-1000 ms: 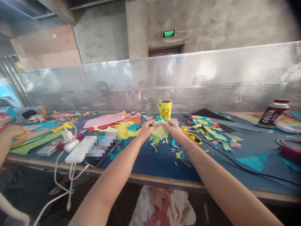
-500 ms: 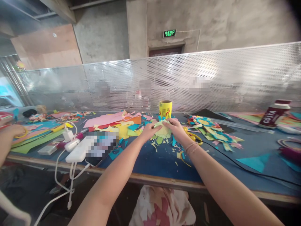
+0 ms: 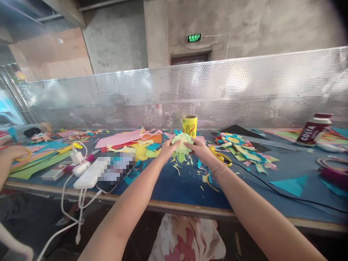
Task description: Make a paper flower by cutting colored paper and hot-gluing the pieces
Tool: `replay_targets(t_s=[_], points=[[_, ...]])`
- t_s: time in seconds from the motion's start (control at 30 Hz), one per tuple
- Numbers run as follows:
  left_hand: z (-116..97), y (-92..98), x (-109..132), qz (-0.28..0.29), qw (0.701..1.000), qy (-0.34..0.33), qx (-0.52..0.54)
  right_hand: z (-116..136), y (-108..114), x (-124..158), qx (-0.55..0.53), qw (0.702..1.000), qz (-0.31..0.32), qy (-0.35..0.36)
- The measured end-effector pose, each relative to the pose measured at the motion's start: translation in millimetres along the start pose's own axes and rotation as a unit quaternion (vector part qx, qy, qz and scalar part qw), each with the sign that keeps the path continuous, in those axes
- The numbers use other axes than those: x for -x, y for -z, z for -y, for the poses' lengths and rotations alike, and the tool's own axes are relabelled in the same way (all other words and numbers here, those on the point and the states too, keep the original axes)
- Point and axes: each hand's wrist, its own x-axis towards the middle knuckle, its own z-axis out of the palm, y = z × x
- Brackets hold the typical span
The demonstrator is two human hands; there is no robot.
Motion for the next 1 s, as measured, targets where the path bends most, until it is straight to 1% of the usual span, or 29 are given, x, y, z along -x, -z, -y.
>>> replay_targets(t_s=[0.1, 0.2, 0.27, 0.4, 0.47, 0.57, 0.67, 0.73, 0.87, 1.0], points=[[-1.2, -3.7, 3.9, 0.036, 0.999, 0.001, 0.016, 1.6, 1.9, -1.0, 0.005, 1.0, -0.012, 0.021], [-2.8, -6.4, 7.5, 0.059, 0.997, 0.044, 0.019, 3.1, 3.1, -1.3, 0.001, 0.999, -0.022, 0.031], [-2.7, -6.7, 8.2, 0.066, 0.996, 0.055, 0.009, 3.8, 3.1, -1.0, -0.002, 0.999, -0.025, 0.029], [1.8, -3.8, 5.1, 0.048, 0.998, 0.03, -0.028, 4.2, 1.9, 0.3, -0.006, 0.999, -0.025, 0.02], [4.7, -1.9, 2.6, 0.033, 0.999, 0.017, -0.037, 4.0, 1.1, 1.3, -0.01, 1.0, -0.009, 0.019], [6.7, -0.4, -0.3, 0.001, 1.0, -0.006, -0.03, 3.9, -0.7, 3.3, -0.004, 1.0, 0.021, 0.008], [5.1, -0.5, -1.3, -0.021, 0.999, -0.017, -0.018, 4.8, -2.8, 4.7, 0.003, 1.0, 0.029, 0.006], [3.2, -0.9, -1.2, -0.024, 1.0, -0.015, -0.01, 5.2, -3.7, 4.6, 0.003, 1.0, 0.026, 0.012], [1.0, -1.3, 0.4, -0.015, 1.0, -0.01, -0.005, 2.6, -2.7, 1.5, 0.005, 1.0, 0.008, 0.016], [2.0, -2.3, 1.7, -0.005, 1.0, 0.01, 0.016, -0.3, -0.4, -0.7, 0.007, 1.0, -0.006, 0.013]])
